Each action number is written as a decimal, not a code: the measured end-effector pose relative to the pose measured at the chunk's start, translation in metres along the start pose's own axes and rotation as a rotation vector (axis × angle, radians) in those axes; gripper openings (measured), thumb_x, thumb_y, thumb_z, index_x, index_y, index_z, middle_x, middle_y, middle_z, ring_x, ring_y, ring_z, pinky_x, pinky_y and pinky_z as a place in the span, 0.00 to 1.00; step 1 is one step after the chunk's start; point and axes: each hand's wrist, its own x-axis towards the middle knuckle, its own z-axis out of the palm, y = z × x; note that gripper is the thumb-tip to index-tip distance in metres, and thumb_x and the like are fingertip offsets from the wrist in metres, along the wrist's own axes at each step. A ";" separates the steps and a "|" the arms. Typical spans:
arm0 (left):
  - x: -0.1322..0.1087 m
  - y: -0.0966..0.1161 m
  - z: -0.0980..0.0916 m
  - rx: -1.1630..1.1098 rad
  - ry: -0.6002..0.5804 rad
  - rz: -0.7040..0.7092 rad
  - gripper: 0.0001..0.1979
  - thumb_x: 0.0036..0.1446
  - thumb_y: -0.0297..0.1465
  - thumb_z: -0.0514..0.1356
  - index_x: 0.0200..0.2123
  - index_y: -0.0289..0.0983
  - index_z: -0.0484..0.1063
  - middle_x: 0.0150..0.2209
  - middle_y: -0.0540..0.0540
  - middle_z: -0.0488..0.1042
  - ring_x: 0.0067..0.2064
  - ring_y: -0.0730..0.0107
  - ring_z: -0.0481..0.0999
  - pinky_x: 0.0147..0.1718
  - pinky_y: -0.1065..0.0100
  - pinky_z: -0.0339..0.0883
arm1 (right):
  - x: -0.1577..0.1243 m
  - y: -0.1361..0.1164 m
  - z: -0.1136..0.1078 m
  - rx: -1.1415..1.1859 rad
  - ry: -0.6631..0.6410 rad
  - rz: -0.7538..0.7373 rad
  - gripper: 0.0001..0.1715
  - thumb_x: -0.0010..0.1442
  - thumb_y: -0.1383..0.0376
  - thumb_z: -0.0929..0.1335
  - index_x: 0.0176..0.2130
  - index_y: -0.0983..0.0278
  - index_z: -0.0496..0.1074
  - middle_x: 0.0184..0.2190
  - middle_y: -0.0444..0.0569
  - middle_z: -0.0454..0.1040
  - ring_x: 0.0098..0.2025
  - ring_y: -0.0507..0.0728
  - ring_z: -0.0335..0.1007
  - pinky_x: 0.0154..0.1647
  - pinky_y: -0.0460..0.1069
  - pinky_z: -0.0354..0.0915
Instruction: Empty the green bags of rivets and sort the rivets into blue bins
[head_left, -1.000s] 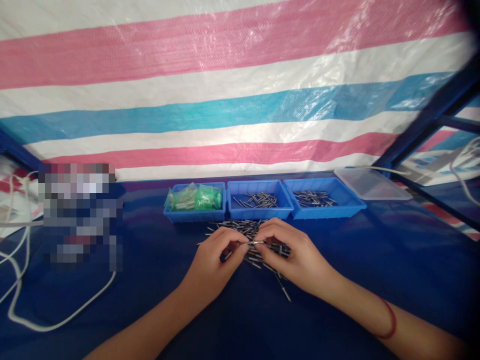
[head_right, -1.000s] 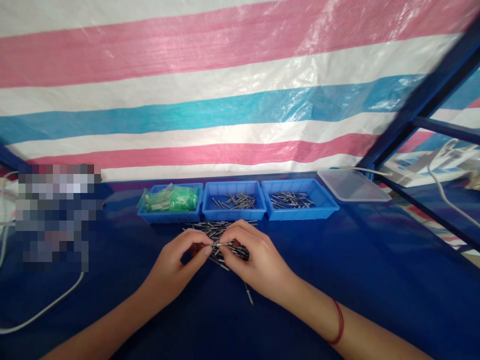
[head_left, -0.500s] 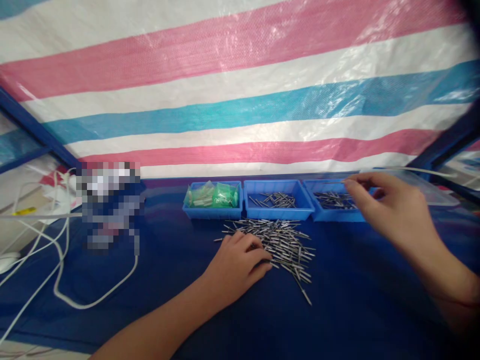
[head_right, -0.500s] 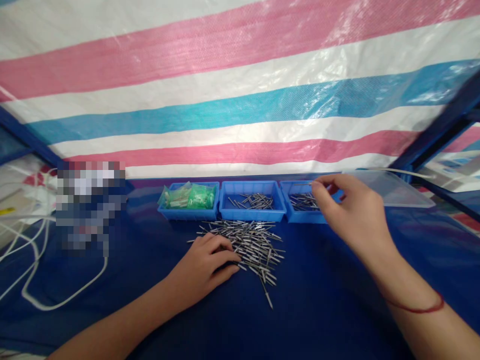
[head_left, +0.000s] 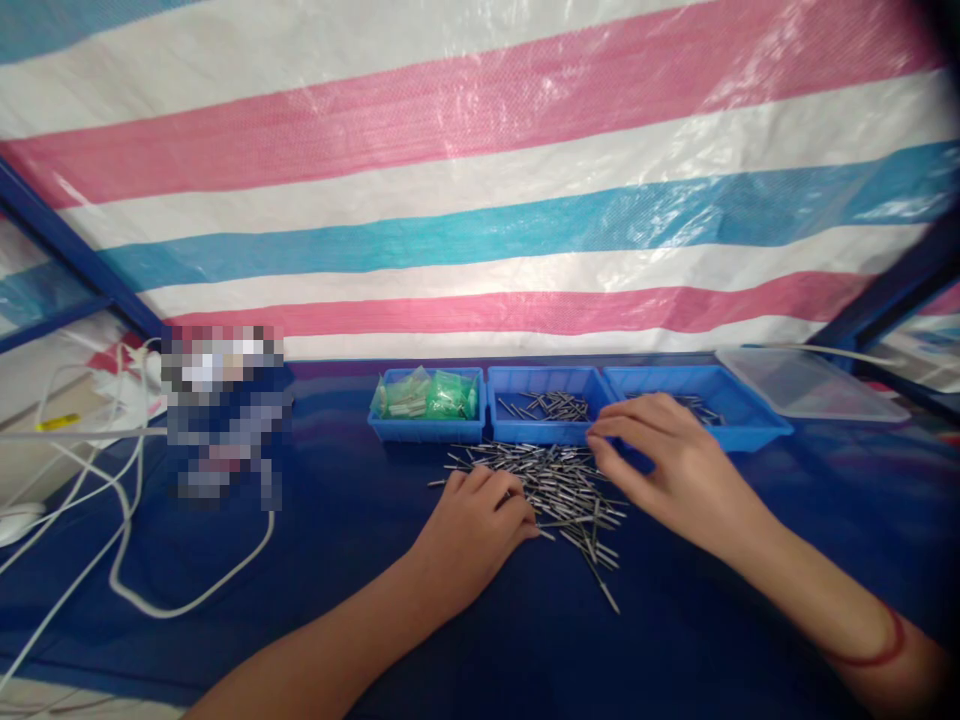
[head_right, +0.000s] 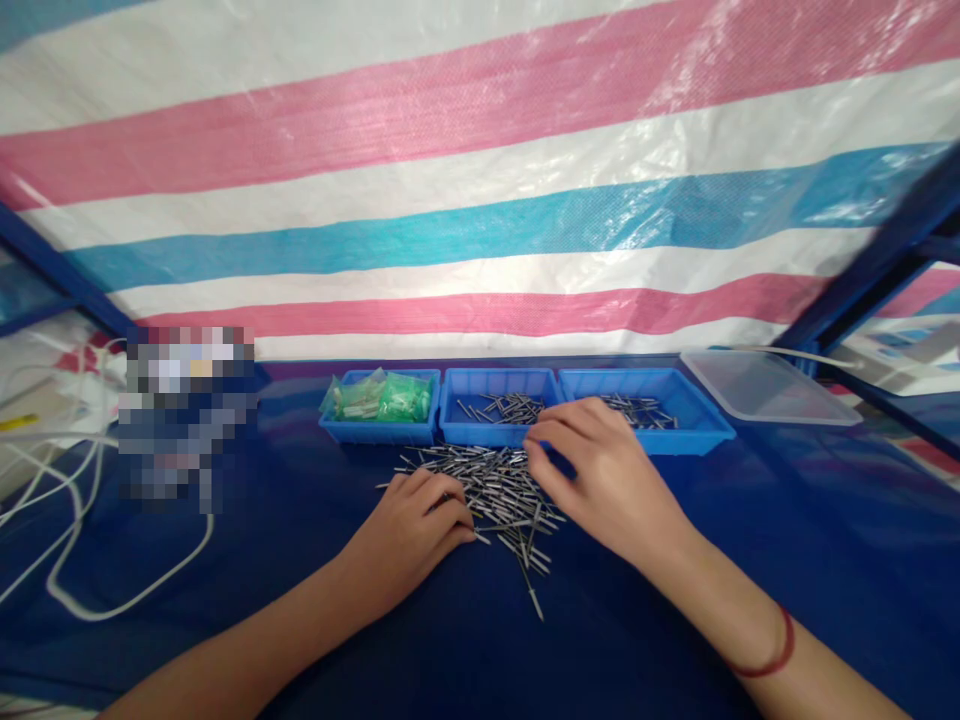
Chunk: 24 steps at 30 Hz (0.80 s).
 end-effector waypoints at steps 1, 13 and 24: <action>0.000 0.000 0.001 0.008 0.014 0.001 0.05 0.61 0.34 0.58 0.36 0.38 0.71 0.43 0.48 0.72 0.43 0.63 0.68 0.41 0.61 0.58 | 0.000 -0.008 0.002 0.063 -0.078 -0.051 0.06 0.61 0.64 0.66 0.36 0.62 0.72 0.37 0.50 0.74 0.40 0.59 0.68 0.43 0.55 0.63; 0.002 -0.002 -0.007 -0.214 0.224 -0.020 0.08 0.66 0.29 0.51 0.37 0.37 0.69 0.38 0.48 0.75 0.40 0.68 0.72 0.40 0.66 0.59 | -0.005 -0.042 0.012 0.344 -0.252 -0.082 0.07 0.63 0.68 0.64 0.39 0.64 0.71 0.37 0.51 0.73 0.39 0.57 0.68 0.42 0.54 0.63; 0.002 0.002 -0.003 -0.769 0.322 -0.333 0.06 0.57 0.31 0.61 0.39 0.38 0.72 0.31 0.51 0.75 0.32 0.72 0.73 0.33 0.73 0.65 | -0.006 -0.054 0.017 0.596 -0.183 0.116 0.07 0.61 0.71 0.63 0.34 0.63 0.70 0.31 0.48 0.72 0.35 0.54 0.67 0.36 0.49 0.63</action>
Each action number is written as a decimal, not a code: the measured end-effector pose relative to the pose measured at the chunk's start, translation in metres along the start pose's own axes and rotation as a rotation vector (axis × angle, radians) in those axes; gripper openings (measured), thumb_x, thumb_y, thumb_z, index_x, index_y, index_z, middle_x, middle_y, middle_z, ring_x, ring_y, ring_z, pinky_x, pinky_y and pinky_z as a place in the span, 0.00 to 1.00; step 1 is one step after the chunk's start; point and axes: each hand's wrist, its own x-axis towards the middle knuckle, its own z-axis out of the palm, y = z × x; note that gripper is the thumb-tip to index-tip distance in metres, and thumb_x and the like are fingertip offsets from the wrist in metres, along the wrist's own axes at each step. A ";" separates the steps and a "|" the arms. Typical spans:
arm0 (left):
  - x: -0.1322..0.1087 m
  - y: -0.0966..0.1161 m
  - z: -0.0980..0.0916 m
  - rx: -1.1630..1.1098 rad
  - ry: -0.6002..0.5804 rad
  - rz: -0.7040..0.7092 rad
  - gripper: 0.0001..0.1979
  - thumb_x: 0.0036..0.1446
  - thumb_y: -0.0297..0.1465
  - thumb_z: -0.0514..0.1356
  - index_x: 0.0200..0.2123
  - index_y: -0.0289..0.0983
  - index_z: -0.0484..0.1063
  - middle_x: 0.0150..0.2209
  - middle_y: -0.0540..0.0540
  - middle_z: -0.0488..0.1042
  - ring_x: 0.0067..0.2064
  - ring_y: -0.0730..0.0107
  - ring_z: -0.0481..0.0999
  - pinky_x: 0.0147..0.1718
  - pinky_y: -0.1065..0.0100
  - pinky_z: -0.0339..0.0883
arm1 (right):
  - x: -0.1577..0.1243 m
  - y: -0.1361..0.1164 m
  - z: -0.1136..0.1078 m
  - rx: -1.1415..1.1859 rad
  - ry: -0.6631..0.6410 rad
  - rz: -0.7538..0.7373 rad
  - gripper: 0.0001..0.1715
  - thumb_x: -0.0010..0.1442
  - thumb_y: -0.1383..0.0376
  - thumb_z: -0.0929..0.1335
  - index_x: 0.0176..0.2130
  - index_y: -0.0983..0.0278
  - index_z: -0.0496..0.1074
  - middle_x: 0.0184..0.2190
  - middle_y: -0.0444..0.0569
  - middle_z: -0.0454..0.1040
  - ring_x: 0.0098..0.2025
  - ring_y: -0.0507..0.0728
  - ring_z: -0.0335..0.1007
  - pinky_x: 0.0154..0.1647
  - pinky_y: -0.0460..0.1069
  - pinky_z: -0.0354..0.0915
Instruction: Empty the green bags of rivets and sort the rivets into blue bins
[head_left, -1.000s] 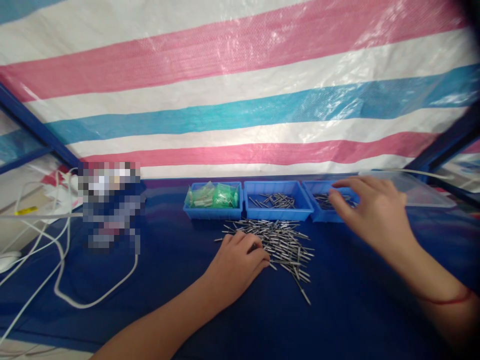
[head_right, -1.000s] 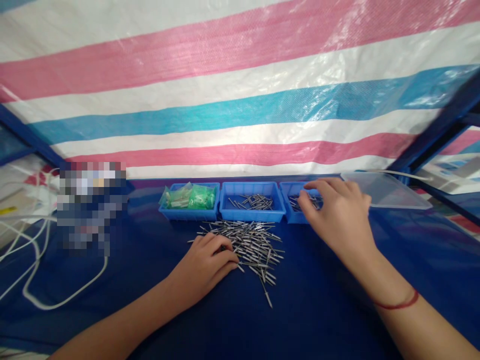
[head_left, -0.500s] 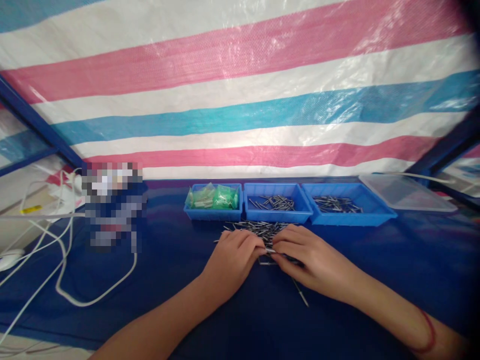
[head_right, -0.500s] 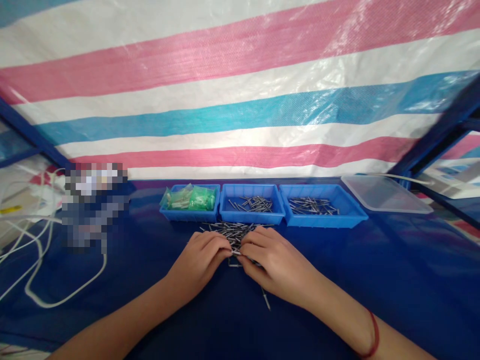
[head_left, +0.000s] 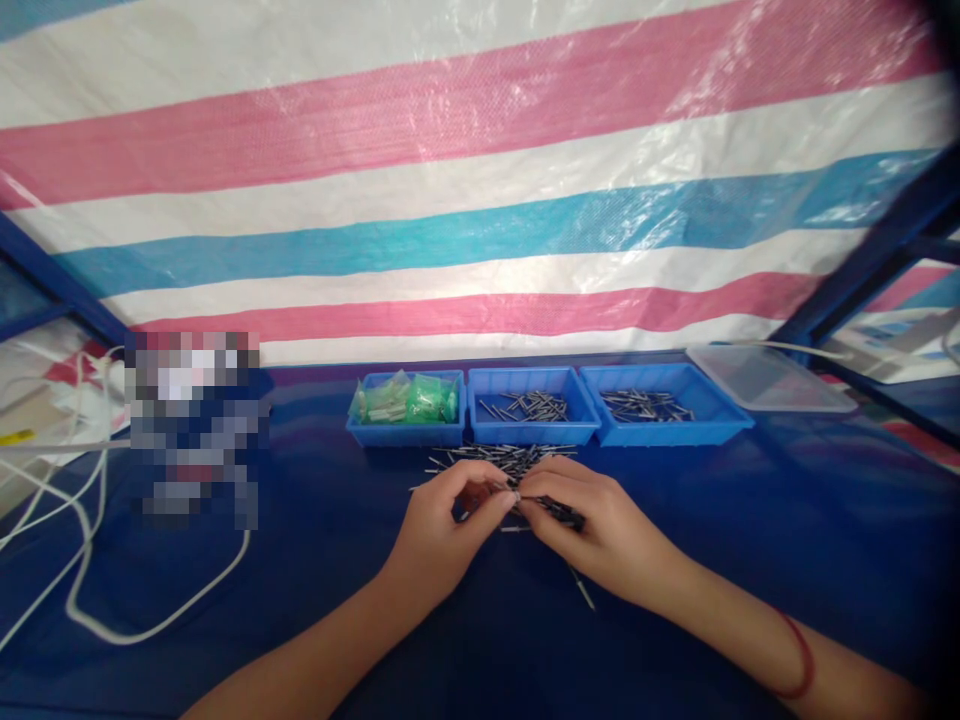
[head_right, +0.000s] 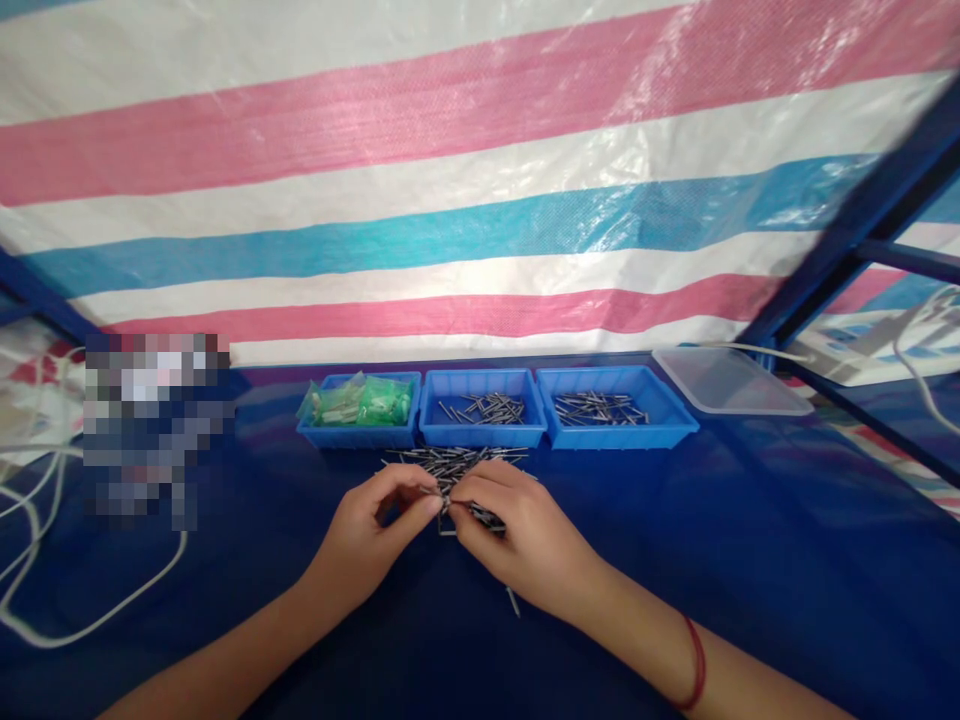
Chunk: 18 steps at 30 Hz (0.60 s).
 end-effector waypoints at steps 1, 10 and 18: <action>0.000 -0.001 0.000 -0.038 -0.003 -0.025 0.06 0.57 0.32 0.60 0.38 0.37 0.73 0.31 0.51 0.75 0.32 0.72 0.73 0.32 0.73 0.65 | 0.000 0.000 0.000 0.015 0.000 0.005 0.07 0.61 0.71 0.63 0.34 0.63 0.70 0.31 0.48 0.72 0.35 0.54 0.67 0.36 0.49 0.62; 0.004 0.000 0.001 -0.141 -0.073 -0.076 0.06 0.58 0.33 0.59 0.34 0.36 0.74 0.31 0.50 0.75 0.32 0.72 0.72 0.33 0.73 0.64 | 0.001 -0.003 0.001 0.083 -0.027 0.068 0.07 0.60 0.71 0.64 0.33 0.63 0.70 0.32 0.47 0.73 0.36 0.53 0.67 0.38 0.49 0.62; 0.004 0.004 0.000 -0.099 -0.084 -0.057 0.06 0.58 0.32 0.59 0.34 0.35 0.74 0.31 0.49 0.75 0.33 0.71 0.72 0.34 0.72 0.64 | -0.001 0.000 0.002 0.118 -0.023 0.100 0.08 0.61 0.70 0.64 0.31 0.63 0.70 0.30 0.47 0.72 0.33 0.52 0.67 0.35 0.48 0.62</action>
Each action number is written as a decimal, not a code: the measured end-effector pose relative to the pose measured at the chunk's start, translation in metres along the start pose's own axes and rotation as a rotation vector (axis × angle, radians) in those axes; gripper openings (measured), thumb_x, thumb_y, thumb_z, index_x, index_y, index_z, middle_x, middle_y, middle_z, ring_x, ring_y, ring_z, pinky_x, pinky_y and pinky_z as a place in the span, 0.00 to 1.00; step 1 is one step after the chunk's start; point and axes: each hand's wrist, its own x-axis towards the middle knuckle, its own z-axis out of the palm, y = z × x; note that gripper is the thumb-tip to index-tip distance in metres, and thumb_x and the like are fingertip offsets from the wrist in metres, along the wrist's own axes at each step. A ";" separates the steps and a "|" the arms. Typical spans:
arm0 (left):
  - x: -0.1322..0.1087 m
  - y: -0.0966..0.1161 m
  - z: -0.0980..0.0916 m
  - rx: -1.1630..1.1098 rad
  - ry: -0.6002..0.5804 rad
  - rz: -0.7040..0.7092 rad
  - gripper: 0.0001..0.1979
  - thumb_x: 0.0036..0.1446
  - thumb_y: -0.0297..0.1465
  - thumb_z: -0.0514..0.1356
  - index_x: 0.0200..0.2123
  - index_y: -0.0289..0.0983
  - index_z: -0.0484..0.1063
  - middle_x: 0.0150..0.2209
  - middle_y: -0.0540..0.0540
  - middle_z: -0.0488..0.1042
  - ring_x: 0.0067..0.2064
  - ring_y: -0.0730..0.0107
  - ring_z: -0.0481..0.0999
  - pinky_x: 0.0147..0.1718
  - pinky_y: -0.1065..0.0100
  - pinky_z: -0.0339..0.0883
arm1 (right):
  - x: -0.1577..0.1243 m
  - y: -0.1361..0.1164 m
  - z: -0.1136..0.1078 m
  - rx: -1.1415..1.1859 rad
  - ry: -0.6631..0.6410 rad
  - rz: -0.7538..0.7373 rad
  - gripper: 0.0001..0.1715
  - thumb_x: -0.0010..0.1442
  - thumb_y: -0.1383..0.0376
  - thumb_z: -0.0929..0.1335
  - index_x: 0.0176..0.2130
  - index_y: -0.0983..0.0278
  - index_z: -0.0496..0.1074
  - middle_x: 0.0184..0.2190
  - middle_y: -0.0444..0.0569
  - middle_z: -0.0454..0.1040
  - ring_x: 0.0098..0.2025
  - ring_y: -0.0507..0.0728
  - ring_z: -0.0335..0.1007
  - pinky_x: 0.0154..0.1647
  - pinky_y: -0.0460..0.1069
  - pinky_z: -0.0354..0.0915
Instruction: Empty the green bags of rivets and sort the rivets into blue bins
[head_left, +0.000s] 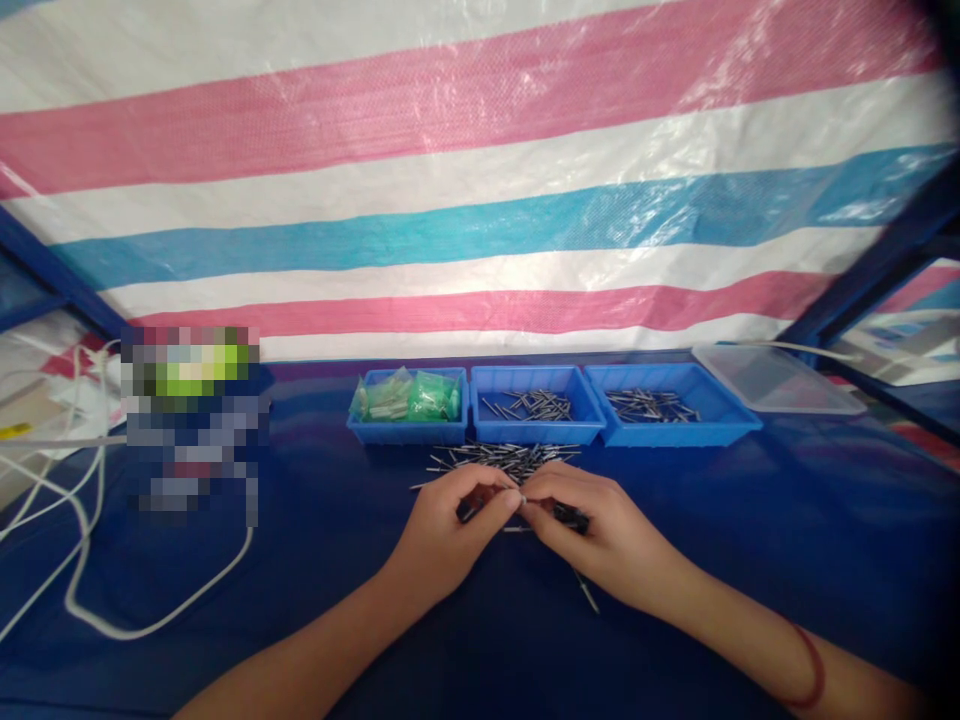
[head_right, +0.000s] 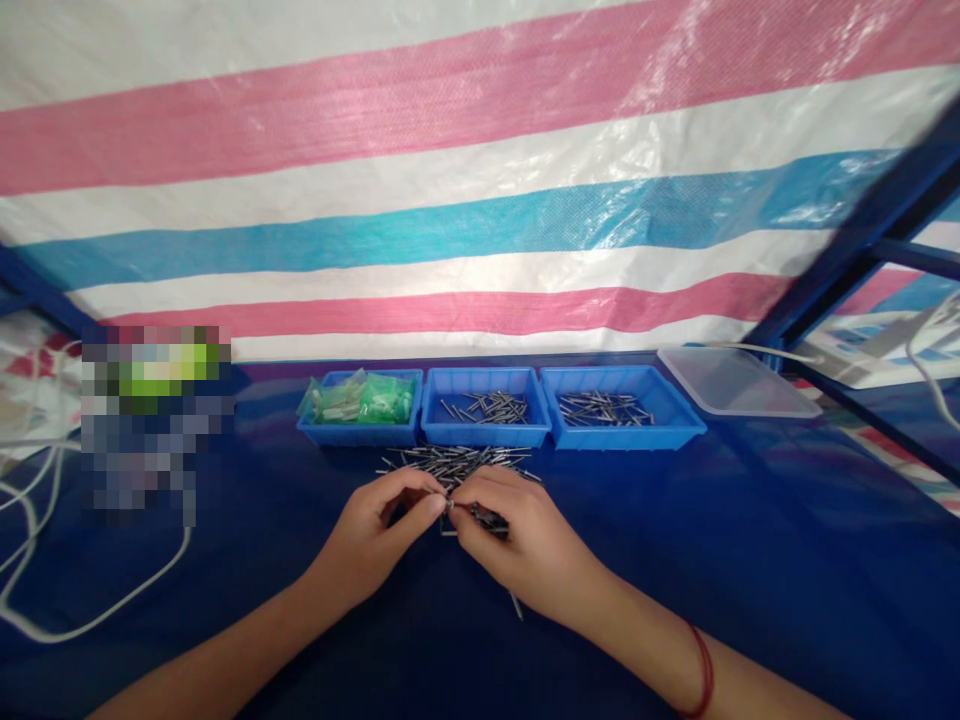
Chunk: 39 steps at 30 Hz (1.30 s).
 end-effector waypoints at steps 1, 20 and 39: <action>0.000 0.000 0.000 0.009 0.003 0.008 0.06 0.58 0.31 0.59 0.34 0.35 0.74 0.31 0.49 0.75 0.33 0.71 0.72 0.34 0.73 0.63 | 0.000 0.000 0.000 0.002 0.010 0.000 0.07 0.61 0.70 0.64 0.31 0.63 0.70 0.29 0.46 0.72 0.33 0.52 0.67 0.35 0.48 0.62; 0.000 0.004 -0.003 0.171 -0.025 0.072 0.06 0.60 0.31 0.57 0.36 0.37 0.74 0.33 0.48 0.75 0.33 0.71 0.72 0.34 0.71 0.63 | 0.000 -0.003 -0.007 -0.060 0.142 -0.141 0.05 0.61 0.68 0.64 0.33 0.61 0.69 0.28 0.47 0.72 0.32 0.54 0.68 0.33 0.49 0.65; -0.003 -0.007 -0.004 0.684 -0.244 0.293 0.07 0.62 0.32 0.57 0.38 0.39 0.74 0.41 0.45 0.73 0.43 0.62 0.69 0.41 0.63 0.60 | 0.007 0.054 -0.095 -0.842 0.382 0.052 0.08 0.60 0.62 0.65 0.34 0.61 0.73 0.29 0.49 0.76 0.34 0.60 0.72 0.35 0.53 0.61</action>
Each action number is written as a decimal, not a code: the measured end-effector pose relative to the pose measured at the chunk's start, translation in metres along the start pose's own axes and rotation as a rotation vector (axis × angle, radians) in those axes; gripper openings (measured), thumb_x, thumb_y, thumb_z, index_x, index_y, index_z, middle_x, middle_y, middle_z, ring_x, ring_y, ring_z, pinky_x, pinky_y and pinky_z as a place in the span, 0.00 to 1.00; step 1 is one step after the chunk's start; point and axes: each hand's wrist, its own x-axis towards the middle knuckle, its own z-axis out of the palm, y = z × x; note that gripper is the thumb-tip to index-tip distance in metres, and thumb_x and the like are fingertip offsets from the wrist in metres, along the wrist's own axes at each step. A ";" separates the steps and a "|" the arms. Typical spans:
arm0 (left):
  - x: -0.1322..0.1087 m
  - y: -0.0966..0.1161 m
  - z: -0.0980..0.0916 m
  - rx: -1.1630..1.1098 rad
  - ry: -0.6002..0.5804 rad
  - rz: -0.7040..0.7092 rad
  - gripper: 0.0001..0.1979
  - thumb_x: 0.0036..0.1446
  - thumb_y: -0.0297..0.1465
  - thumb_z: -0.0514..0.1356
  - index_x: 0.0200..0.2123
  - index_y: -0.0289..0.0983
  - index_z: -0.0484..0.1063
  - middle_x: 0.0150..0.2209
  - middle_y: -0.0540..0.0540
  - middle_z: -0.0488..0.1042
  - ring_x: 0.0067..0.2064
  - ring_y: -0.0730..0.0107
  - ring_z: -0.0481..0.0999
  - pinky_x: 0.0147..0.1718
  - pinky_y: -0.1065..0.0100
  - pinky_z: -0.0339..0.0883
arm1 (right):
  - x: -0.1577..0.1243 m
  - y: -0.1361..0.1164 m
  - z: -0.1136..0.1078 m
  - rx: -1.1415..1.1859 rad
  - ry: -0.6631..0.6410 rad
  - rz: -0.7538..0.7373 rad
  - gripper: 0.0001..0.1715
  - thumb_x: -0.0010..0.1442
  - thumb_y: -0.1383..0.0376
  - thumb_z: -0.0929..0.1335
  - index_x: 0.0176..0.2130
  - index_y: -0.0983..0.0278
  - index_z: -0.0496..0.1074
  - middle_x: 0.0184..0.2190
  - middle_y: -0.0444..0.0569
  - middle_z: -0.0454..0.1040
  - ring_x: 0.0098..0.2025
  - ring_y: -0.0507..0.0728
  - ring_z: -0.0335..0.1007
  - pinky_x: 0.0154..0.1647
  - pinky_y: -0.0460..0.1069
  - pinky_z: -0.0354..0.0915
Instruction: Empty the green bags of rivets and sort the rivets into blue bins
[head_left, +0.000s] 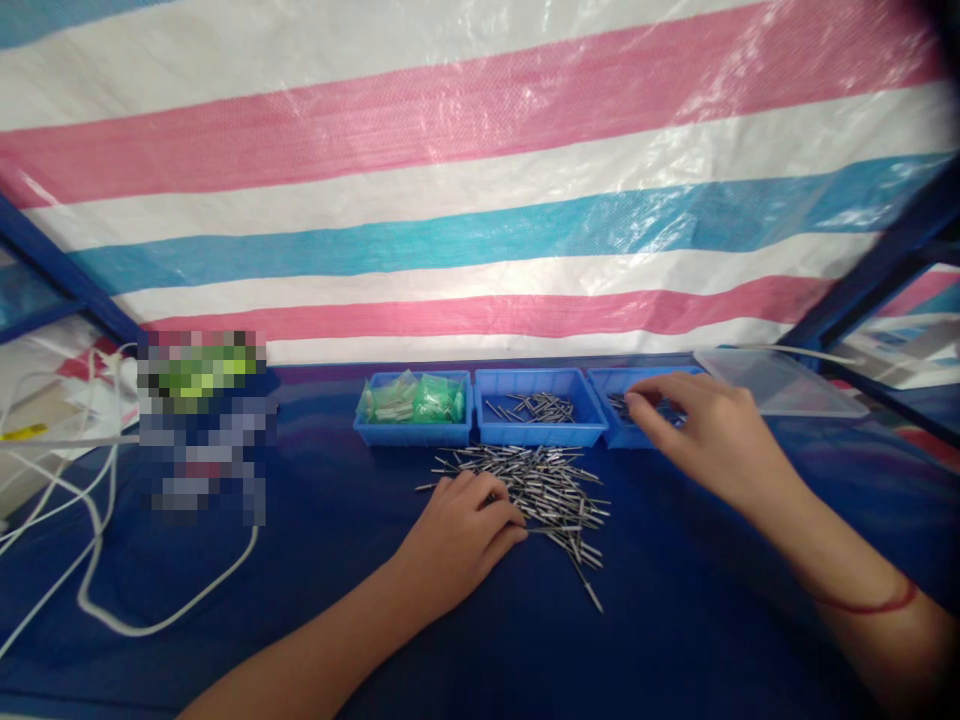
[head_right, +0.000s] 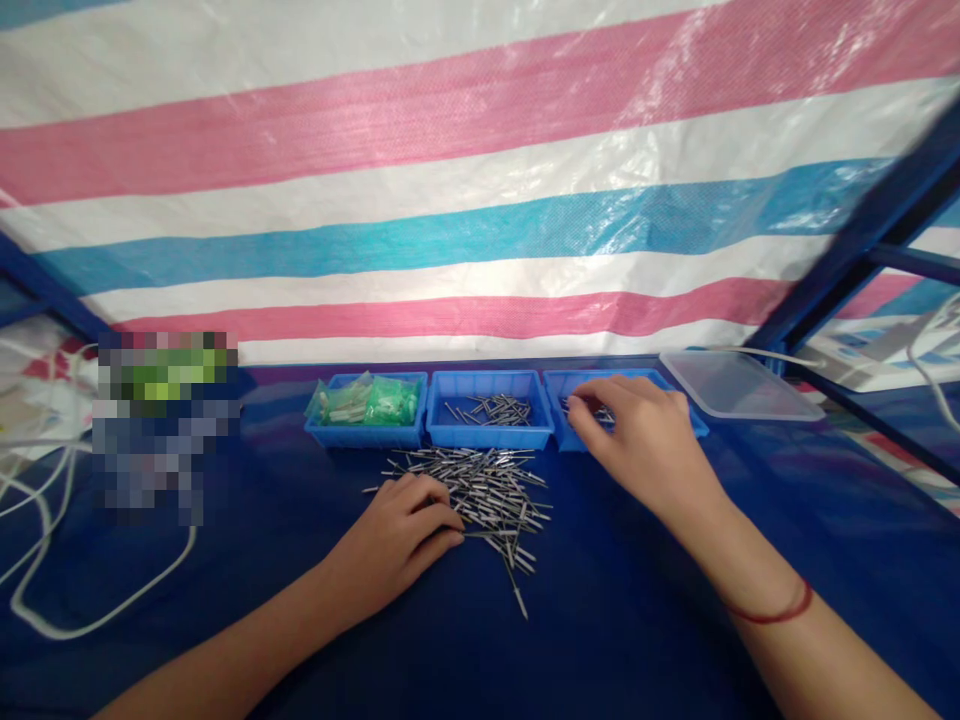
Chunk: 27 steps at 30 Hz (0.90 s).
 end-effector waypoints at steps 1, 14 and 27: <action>0.000 0.001 0.000 -0.022 0.026 -0.008 0.07 0.62 0.32 0.57 0.38 0.39 0.74 0.42 0.45 0.73 0.44 0.62 0.70 0.42 0.62 0.60 | -0.001 -0.010 -0.001 0.066 -0.006 -0.030 0.08 0.60 0.62 0.64 0.34 0.61 0.73 0.30 0.49 0.76 0.33 0.60 0.72 0.36 0.53 0.62; 0.003 0.007 -0.004 -0.565 0.138 -0.237 0.10 0.63 0.35 0.54 0.36 0.36 0.72 0.30 0.49 0.74 0.31 0.71 0.71 0.31 0.73 0.61 | -0.032 -0.098 0.009 0.852 -0.232 -0.042 0.04 0.60 0.64 0.67 0.35 0.61 0.72 0.30 0.46 0.73 0.32 0.53 0.69 0.34 0.48 0.66; 0.004 0.006 -0.004 -0.532 0.113 -0.204 0.09 0.61 0.35 0.56 0.35 0.37 0.74 0.30 0.50 0.74 0.30 0.72 0.70 0.31 0.73 0.60 | -0.035 -0.100 0.013 0.907 -0.223 0.062 0.06 0.61 0.64 0.65 0.33 0.62 0.71 0.28 0.46 0.71 0.30 0.53 0.68 0.31 0.48 0.66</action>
